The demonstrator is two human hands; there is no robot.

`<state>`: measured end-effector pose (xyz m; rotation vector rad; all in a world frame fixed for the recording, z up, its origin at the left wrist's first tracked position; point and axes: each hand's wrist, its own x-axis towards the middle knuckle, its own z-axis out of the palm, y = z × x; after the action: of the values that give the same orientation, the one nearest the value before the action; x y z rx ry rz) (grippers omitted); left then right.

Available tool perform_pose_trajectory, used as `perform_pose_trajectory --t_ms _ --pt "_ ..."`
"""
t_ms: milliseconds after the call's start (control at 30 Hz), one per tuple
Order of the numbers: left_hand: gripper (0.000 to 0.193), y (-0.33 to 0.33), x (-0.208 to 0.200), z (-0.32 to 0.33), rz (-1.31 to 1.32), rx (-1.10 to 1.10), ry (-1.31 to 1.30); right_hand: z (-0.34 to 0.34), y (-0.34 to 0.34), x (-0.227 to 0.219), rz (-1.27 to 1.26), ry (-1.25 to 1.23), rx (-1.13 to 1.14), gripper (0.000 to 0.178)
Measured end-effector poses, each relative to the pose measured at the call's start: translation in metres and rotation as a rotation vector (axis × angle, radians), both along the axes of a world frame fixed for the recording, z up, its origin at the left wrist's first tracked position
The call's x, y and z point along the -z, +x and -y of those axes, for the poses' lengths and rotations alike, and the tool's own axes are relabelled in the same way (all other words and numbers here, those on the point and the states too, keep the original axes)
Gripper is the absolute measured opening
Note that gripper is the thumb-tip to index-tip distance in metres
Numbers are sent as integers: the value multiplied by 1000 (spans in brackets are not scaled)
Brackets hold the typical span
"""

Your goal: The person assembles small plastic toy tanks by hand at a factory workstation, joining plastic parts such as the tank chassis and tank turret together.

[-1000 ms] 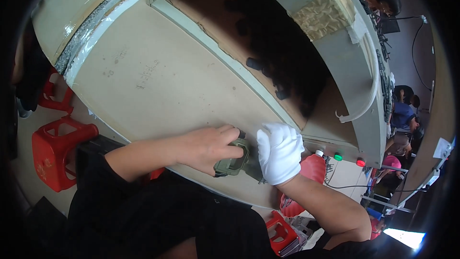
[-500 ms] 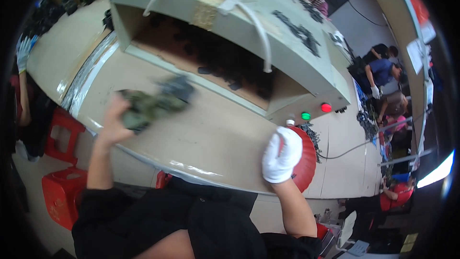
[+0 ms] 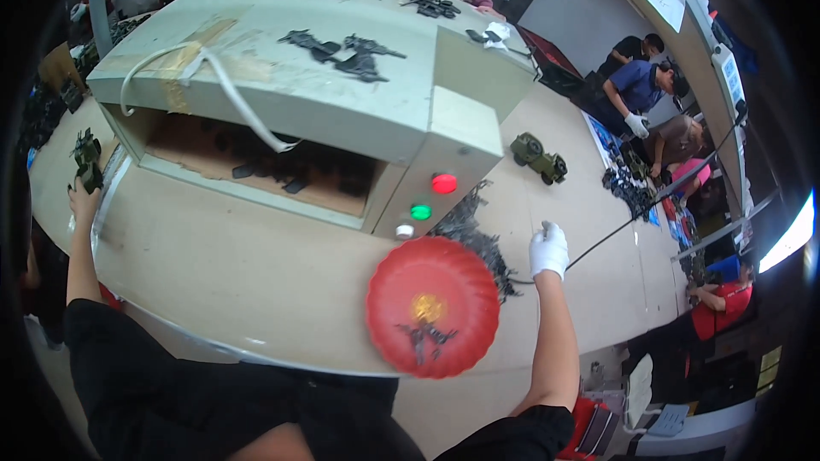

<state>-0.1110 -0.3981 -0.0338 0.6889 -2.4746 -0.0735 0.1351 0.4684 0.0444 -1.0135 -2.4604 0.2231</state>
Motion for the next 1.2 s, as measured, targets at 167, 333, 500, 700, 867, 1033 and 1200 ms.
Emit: perform_pose_trajectory --t_ms 167,333,500,700,867,1033,1200 --pt "57 119 18 -222 41 702 114 -75 -91 -3 325 142 -32 56" --pt "45 213 -12 -372 330 1261 77 -127 -172 19 300 85 75 74" --pt "29 201 -6 -359 269 1148 325 -117 -170 20 121 225 146 33" --pt "31 155 -27 -376 372 1204 234 -127 -156 34 185 221 117 47" --pt "37 52 -28 -423 215 1110 165 -97 -142 20 534 544 -65 82" --pt "38 -38 6 -469 219 1096 157 -55 -136 -15 845 412 99 67" --pt "37 -59 9 -467 10 1250 37 -46 -88 -8 451 354 122 48"
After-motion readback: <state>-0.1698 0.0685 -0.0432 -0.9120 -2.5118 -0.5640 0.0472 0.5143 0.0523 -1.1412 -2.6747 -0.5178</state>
